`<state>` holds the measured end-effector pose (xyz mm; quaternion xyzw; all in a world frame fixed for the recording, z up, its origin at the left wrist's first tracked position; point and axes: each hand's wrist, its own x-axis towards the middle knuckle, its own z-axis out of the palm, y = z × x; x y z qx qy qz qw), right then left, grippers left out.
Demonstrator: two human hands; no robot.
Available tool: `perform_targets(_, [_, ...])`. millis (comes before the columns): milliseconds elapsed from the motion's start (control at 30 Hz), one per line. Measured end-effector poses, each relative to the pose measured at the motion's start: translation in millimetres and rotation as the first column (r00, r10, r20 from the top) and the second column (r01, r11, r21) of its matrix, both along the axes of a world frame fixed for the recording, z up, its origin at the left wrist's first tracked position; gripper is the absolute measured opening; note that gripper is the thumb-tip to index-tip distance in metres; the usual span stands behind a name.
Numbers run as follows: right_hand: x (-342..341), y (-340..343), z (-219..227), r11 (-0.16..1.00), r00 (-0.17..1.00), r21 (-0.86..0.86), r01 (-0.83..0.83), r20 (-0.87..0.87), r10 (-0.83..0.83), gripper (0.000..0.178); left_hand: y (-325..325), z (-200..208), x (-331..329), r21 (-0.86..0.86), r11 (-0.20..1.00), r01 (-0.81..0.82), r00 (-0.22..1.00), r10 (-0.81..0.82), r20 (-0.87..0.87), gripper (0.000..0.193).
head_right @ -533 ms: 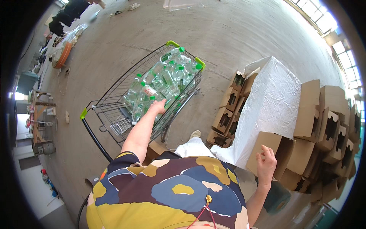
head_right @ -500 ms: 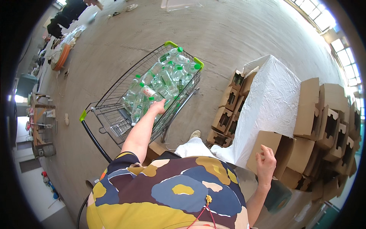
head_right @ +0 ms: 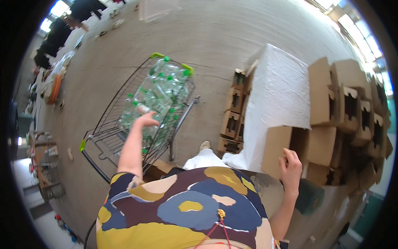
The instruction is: The person places plastic water bottles into cardboard inserts, folds the cardboard flaps to secure the bottles, and then stacks the assembled packages.
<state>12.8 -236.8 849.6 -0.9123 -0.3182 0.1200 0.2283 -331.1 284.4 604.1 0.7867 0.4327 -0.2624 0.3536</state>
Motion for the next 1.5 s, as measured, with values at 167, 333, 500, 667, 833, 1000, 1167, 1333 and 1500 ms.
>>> perform_targets(167, [40, -20, -1, 0.999, 0.985, 0.016, -0.044, 0.168, 0.041, 0.035, -2, 51, -53, -0.203, 0.948, -0.247, 0.898, 0.303, 0.320, 0.081])
perform_targets(333, [81, -69, -5, 0.993, 0.930, 0.052, 0.102, 0.350, -0.114, 0.042, -93, 163, 9, -0.674, 0.684, -0.280, 0.487, 0.706, 0.514, 0.087])
perform_targets(500, [103, -108, -40, 0.980, 0.923, -0.026, 0.195, 0.342, -0.175, 0.054, -208, 206, 122, -0.764, 0.645, 0.024, 0.356, 0.708, 0.609, 0.093])
perform_targets(667, [108, -121, -58, 0.979, 0.989, -0.137, 0.148, 0.004, -0.149, 0.034, -324, 230, 242, -0.855, 0.479, 0.198, 0.647, 0.591, 0.481, 0.080])
perform_targets(833, [116, -135, -83, 0.977, 0.978, -0.076, 0.200, -0.041, -0.203, 0.019, -429, 213, 328, -0.962, 0.143, 0.232, 0.782, 0.561, 0.272, 0.055])
perform_targets(1000, [112, -137, -99, 0.972, 0.961, -0.029, 0.234, -0.144, -0.236, 0.021, -481, 187, 375, -0.968, 0.238, 0.079, 0.754, 0.621, 0.214, 0.062])
perform_targets(1167, [99, -137, -101, 0.976, 0.971, 0.062, 0.207, -0.133, -0.198, 0.020, -489, 144, 403, -0.656, 0.753, 0.048, 0.890, 0.266, 0.371, 0.100])
perform_targets(1333, [102, -138, -107, 0.980, 0.978, 0.091, 0.178, -0.126, -0.166, 0.018, -493, 88, 423, -0.349, 0.937, -0.019, 0.981, 0.086, 0.176, 0.112])
perform_targets(1500, [106, -142, -110, 0.981, 0.980, 0.099, 0.168, -0.123, -0.156, 0.020, -520, 54, 437, -0.256, 0.962, -0.092, 0.975, 0.139, 0.173, 0.112])
